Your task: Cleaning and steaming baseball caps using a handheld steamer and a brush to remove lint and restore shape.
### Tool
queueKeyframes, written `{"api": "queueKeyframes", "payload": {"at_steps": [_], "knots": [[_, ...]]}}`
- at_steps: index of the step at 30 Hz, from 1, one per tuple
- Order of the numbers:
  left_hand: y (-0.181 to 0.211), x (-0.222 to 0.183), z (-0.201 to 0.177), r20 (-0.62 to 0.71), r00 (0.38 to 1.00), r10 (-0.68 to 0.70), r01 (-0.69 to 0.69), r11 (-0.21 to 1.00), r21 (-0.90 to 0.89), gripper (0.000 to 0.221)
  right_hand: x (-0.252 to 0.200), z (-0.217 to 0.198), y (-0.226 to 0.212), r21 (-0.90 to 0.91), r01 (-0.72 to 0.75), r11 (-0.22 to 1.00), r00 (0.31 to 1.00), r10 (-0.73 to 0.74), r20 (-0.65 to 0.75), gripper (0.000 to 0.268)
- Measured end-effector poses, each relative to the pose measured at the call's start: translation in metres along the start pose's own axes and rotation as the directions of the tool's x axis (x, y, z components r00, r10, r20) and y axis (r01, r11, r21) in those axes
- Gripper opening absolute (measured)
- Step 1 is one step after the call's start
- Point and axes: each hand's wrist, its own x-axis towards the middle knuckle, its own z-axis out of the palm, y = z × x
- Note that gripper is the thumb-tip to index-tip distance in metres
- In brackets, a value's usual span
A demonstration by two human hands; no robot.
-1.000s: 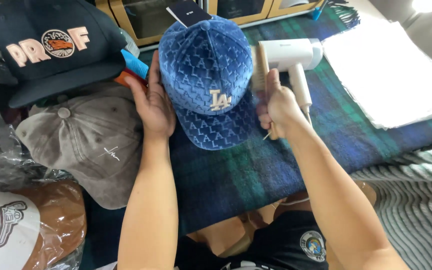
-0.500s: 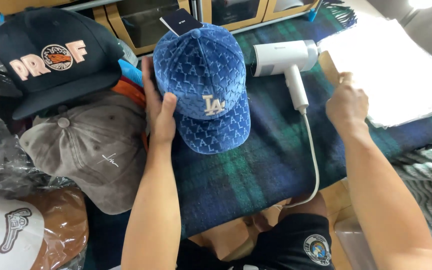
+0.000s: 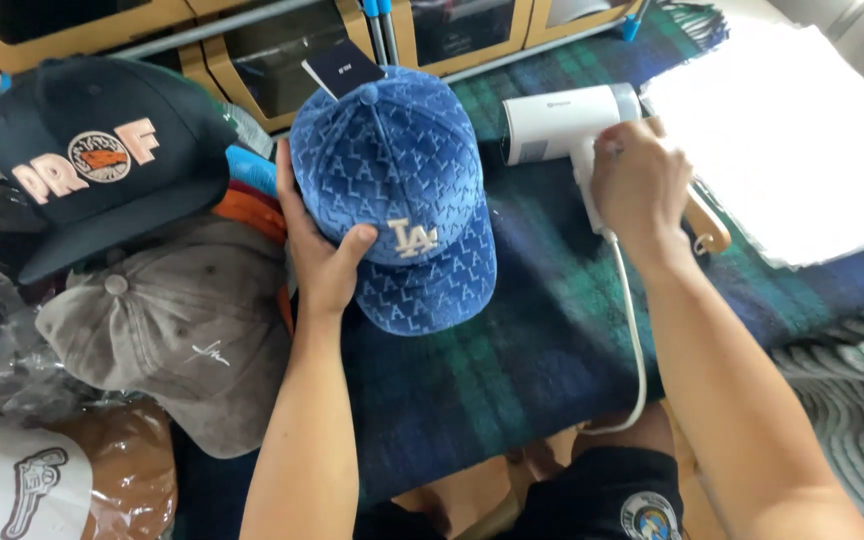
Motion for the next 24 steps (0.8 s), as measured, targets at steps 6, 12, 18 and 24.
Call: {"api": "queueKeyframes", "payload": {"at_steps": [6, 12, 18, 24], "knots": [[-0.006, 0.0, 0.0, 0.034, 0.999, 0.024, -0.023, 0.999, -0.028, 0.116, -0.011, -0.045, -0.087, 0.694, -0.342, 0.634, 0.837, -0.13, 0.532, 0.021], [-0.008, 0.002, -0.001, 0.012, 0.999, 0.035, -0.035, 0.999, 0.0, 0.118, -0.019, -0.033, -0.086, 0.614, -0.205, 0.762, 0.839, -0.186, 0.512, 0.005], [-0.005, 0.003, 0.002, 0.019, 0.999, 0.05, -0.051, 0.998, 0.025, 0.119, -0.057, -0.051, -0.085, 0.077, 0.572, 0.817, 0.814, -0.577, 0.065, 0.02], [-0.01, 0.002, -0.001, -0.001, 0.997, 0.08, -0.08, 0.997, -0.01, 0.116, -0.045, -0.049, -0.084, 0.463, 0.24, 0.853, 0.926, -0.345, 0.156, 0.029]]}}
